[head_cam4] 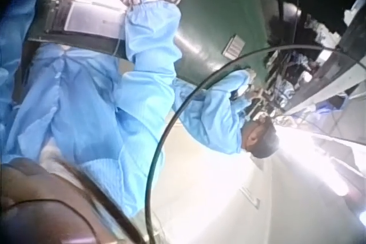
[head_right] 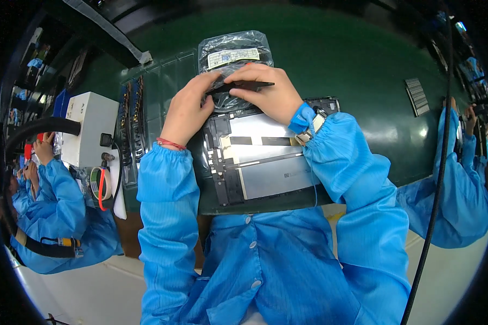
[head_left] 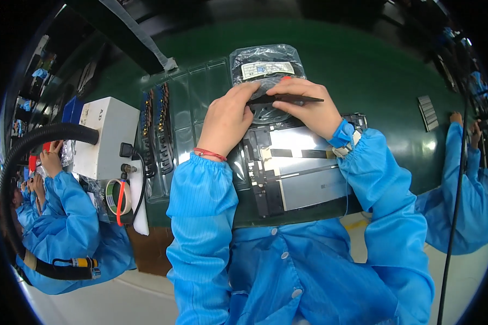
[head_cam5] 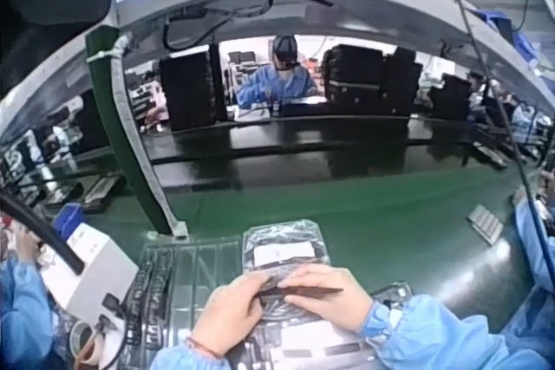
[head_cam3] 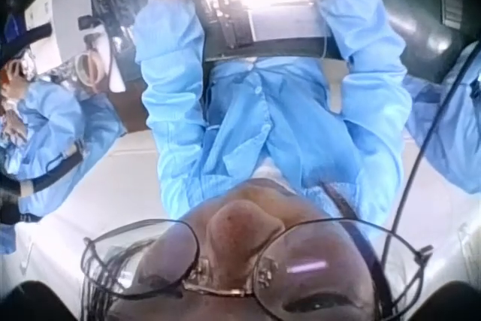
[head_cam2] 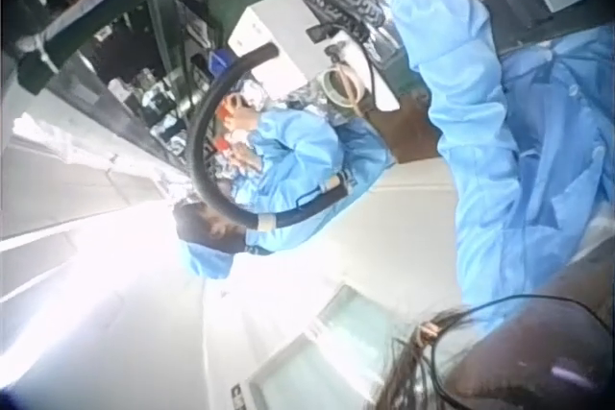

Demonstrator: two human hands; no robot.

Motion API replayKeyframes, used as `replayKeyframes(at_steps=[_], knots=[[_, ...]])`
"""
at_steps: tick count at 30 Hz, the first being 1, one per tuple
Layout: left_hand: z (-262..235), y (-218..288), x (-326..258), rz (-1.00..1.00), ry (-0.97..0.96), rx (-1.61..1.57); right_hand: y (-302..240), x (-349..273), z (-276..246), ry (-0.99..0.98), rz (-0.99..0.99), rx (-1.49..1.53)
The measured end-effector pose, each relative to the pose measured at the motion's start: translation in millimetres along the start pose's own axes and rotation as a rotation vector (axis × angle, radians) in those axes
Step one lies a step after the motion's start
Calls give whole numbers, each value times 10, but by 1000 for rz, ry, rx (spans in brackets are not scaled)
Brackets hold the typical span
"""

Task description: The person picks up a tablet from the conveyor belt, places it on the workstation, and uses a tool to press down internal components. They then pick up a cable, position it inside the tablet, and press it into place before returning the tablet to the belt.

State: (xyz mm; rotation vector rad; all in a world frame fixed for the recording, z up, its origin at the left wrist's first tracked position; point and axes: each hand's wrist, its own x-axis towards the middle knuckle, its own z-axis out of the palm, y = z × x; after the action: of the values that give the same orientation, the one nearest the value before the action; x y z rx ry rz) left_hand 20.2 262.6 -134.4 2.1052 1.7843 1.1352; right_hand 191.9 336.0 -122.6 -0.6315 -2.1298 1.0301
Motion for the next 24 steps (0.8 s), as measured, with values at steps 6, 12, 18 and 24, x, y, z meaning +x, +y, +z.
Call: replayKeyframes(at_steps=[6, 12, 18, 24], knots=[[43, -63, -19, -20, 1, -14, 98, 11, 91, 39, 167, 44], [42, -51, -20, -57, -26, 24, 105, 16, 112, 44, 191, -24], [62, -34, -9, -27, 29, 27, 125, 42, 118, 33, 198, -92], [64, -63, -26, -12, 42, 23, 131, 48, 124, 26, 196, -113]])
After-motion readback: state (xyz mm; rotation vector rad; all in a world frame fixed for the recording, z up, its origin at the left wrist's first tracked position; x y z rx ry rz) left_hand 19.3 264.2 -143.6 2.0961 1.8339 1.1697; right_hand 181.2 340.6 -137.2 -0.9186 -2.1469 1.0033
